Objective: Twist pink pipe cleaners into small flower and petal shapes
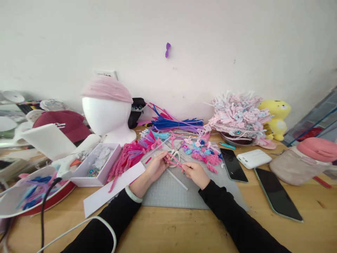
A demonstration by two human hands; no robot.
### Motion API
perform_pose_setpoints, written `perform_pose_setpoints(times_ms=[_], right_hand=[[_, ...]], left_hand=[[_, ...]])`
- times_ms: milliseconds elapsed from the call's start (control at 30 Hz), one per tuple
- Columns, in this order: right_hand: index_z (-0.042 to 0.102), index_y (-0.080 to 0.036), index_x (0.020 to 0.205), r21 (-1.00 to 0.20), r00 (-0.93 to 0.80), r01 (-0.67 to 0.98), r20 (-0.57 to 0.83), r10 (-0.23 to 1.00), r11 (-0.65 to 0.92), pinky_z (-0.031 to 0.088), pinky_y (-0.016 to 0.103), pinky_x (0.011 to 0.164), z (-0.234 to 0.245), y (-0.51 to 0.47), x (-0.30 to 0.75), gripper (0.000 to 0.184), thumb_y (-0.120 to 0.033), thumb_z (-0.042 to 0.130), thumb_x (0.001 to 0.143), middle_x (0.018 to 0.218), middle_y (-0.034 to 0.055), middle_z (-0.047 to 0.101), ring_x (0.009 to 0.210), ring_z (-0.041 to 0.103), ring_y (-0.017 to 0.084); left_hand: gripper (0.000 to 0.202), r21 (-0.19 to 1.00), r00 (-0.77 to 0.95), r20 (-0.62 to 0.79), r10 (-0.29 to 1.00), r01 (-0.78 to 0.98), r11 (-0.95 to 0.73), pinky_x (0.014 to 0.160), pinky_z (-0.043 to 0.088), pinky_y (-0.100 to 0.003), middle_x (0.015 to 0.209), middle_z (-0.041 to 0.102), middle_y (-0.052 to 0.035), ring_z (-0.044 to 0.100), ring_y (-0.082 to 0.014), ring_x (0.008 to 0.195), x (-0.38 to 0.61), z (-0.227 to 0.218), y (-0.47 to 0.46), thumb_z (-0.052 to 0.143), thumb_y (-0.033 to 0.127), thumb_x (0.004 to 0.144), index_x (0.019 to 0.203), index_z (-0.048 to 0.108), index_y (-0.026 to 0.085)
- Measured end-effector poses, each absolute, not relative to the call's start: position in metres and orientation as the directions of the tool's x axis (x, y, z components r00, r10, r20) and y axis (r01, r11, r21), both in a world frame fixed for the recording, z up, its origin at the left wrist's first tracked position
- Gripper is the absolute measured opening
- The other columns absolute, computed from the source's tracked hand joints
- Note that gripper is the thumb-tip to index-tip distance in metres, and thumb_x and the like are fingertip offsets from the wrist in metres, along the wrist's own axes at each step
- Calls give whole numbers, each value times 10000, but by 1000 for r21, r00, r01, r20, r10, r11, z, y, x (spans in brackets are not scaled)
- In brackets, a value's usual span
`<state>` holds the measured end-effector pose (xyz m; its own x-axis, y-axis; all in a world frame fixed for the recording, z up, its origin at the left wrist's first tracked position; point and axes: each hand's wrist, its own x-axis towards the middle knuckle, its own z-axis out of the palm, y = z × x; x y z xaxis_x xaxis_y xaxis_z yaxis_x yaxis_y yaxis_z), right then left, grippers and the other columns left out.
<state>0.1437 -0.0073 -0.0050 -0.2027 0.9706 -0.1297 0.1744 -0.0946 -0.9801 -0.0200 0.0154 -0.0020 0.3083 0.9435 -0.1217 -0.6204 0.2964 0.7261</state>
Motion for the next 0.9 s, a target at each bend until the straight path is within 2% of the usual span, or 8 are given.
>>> perform_pose_setpoints(times_ms=[133, 300, 467, 733, 900], right_hand=[[599, -134, 605, -979, -254, 141, -183, 950, -150, 320, 196, 419, -2, -9, 141, 106, -226, 547, 614, 508, -29, 528, 392, 399, 51], [566, -124, 520, -955, -256, 187, -274, 927, -231, 338, 188, 392, -3, -11, 140, 214, -319, 596, 602, 422, -28, 498, 371, 424, 59], [580, -120, 577, -946, -178, 227, -273, 946, -230, 309, 172, 335, -3, -11, 139, 256, -371, 588, 623, 431, -29, 502, 346, 420, 52], [553, -125, 542, -964, -326, 46, -261, 909, -261, 404, 205, 444, -4, -14, 135, 203, -309, 632, 575, 476, -27, 529, 421, 481, 66], [560, -116, 573, -964, -313, 139, -261, 913, -228, 378, 196, 393, -7, -15, 134, 260, -364, 560, 651, 429, -28, 508, 354, 447, 58]], left_hand=[[197, 620, 211, -196, 958, -730, 288, 494, 401, -183, 532, 516, 0, 485, -72, 497, -20, 0, 17, 476, 154, 756, 570, 525, 112], [182, 517, 186, -172, 967, -819, 249, 505, 413, -185, 565, 528, 6, 492, -69, 510, -20, 3, 17, 471, 169, 768, 605, 534, 116], [175, 498, 184, -134, 974, -837, 227, 591, 435, -213, 659, 565, -15, 535, -93, 617, -20, 4, 15, 457, 178, 778, 649, 558, 119], [133, 477, 163, -114, 980, -856, 198, 616, 441, -234, 714, 597, -4, 554, -110, 668, -21, 4, 16, 472, 224, 777, 753, 581, 151], [132, 447, 153, -34, 988, -882, 152, 719, 447, -258, 834, 619, -13, 569, -126, 797, -22, 1, 18, 463, 240, 787, 787, 578, 177]])
